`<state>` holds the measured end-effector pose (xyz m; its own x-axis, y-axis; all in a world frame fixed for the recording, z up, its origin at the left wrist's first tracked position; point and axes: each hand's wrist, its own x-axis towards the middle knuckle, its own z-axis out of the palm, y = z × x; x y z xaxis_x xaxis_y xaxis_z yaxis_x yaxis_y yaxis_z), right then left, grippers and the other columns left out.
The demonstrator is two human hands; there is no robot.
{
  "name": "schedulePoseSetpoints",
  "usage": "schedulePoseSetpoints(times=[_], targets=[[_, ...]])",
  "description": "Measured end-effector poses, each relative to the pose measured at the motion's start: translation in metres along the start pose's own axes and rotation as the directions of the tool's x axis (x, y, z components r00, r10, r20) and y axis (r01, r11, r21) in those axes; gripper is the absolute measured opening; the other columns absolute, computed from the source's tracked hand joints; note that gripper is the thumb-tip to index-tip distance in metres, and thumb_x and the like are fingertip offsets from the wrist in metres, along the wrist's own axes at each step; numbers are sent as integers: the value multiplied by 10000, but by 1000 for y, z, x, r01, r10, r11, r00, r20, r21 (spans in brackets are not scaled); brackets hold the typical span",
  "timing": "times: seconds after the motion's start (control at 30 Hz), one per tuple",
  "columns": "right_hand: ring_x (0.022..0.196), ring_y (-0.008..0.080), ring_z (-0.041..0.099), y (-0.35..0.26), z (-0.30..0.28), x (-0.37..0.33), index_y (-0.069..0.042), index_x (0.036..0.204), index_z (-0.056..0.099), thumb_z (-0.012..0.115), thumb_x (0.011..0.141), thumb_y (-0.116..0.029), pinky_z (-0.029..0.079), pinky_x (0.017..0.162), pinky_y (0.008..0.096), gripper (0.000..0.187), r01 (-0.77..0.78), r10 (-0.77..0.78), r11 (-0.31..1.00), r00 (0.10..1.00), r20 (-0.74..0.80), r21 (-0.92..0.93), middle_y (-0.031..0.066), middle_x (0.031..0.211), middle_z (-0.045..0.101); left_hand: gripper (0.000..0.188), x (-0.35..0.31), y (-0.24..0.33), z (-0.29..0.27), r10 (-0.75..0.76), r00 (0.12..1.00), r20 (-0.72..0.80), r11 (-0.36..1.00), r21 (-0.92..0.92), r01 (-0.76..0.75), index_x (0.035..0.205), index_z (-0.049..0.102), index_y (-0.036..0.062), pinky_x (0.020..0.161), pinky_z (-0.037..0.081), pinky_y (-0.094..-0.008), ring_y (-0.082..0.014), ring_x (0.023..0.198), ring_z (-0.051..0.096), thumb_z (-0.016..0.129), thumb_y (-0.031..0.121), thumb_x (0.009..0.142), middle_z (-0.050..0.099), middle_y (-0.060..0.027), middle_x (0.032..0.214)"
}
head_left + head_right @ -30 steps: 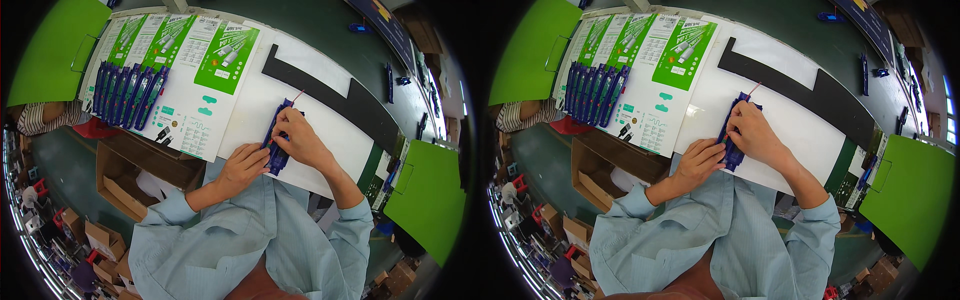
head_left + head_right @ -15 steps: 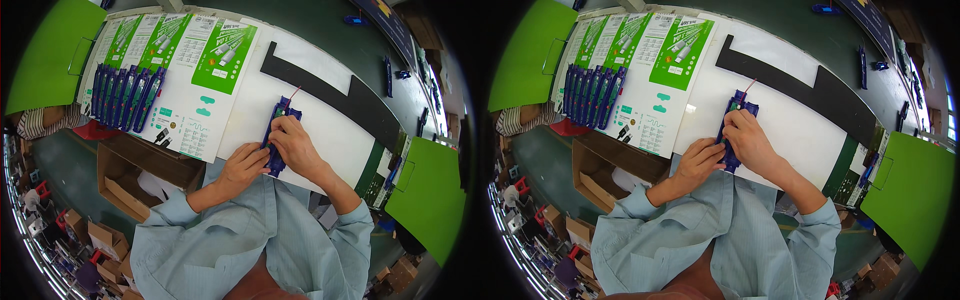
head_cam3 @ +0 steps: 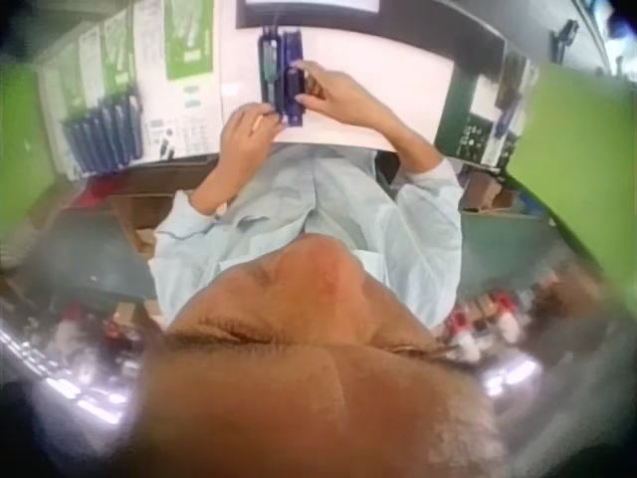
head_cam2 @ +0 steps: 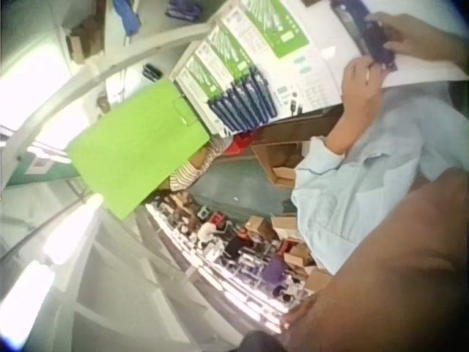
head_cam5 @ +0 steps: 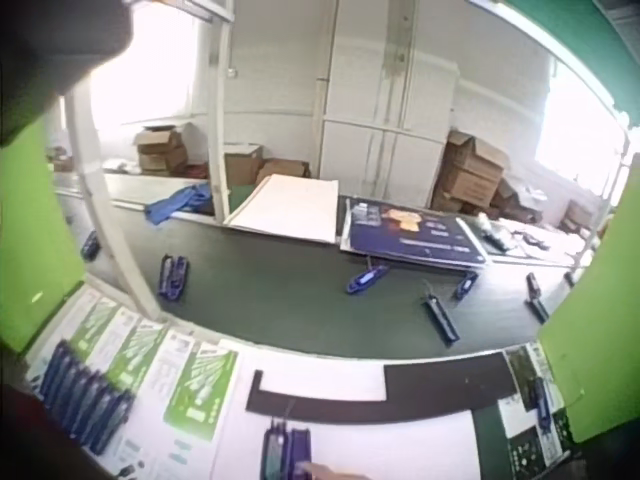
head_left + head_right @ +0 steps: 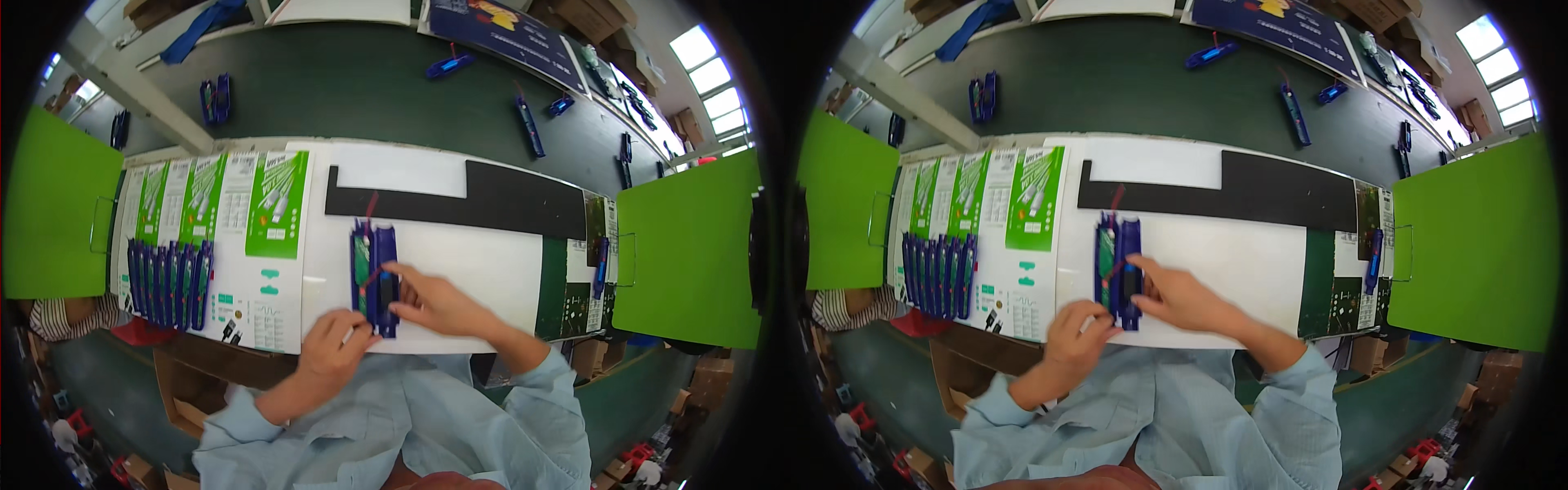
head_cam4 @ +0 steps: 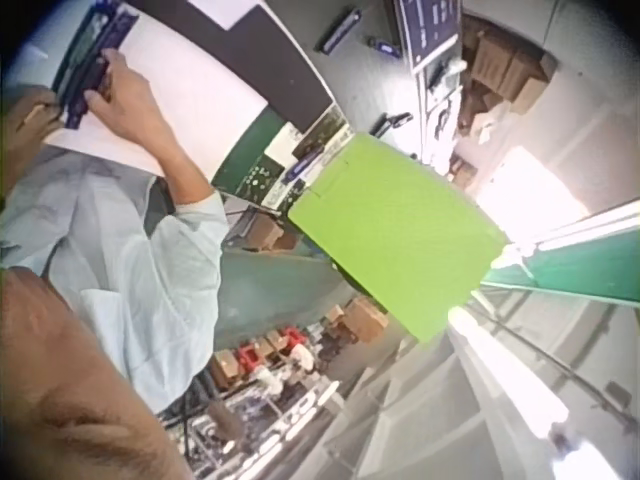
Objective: The person assembles blue electronic components by hand at a workbench. They repeatedly pick up two halves of a device, align them, and press them together to close the casing. The person then places the assembled unit on the table and repeats the process with new components.
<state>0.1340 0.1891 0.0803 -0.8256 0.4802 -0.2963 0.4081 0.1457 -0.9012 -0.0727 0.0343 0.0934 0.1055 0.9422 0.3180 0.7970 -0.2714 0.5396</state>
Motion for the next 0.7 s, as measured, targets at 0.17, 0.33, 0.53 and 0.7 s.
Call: schedulePoseSetpoints(times=[0.17,0.33,0.53,0.7], targets=[[708,168,696,7,-125,133,-40,1537,511,724,994,-169,569,670,324,597,-24,24,999,1000,4,-44,105,846,705,234,152,-96,15,82,990,119,965,237,-108,989,652,42,784,541,-444,-324,936,650,811,161,868,645,-100,1036],[899,312,751,61,-203,260,-82,1515,548,752,981,-337,627,838,406,626,-146,-21,931,894,-447,-336,220,1168,705,363,236,-180,60,26,999,-38,924,381,-10,1207,681,41,926,553,-454,-346,1085,654,786,114,867,662,-123,1223],[1256,571,572,116,-277,308,-193,1485,573,825,874,-550,541,997,613,751,-443,-154,749,606,-780,-492,232,1618,401,689,164,-94,111,31,975,221,968,237,-84,1519,586,227,1170,365,-647,-401,1499,429,831,378,893,509,-82,1598],[1275,465,613,145,-278,280,-60,1442,636,844,897,-363,552,1042,504,658,-218,-272,808,687,-674,-548,253,1562,491,585,181,-94,118,95,933,346,950,247,-189,1456,631,172,1139,404,-597,-363,1434,498,811,308,916,575,-94,1532]])
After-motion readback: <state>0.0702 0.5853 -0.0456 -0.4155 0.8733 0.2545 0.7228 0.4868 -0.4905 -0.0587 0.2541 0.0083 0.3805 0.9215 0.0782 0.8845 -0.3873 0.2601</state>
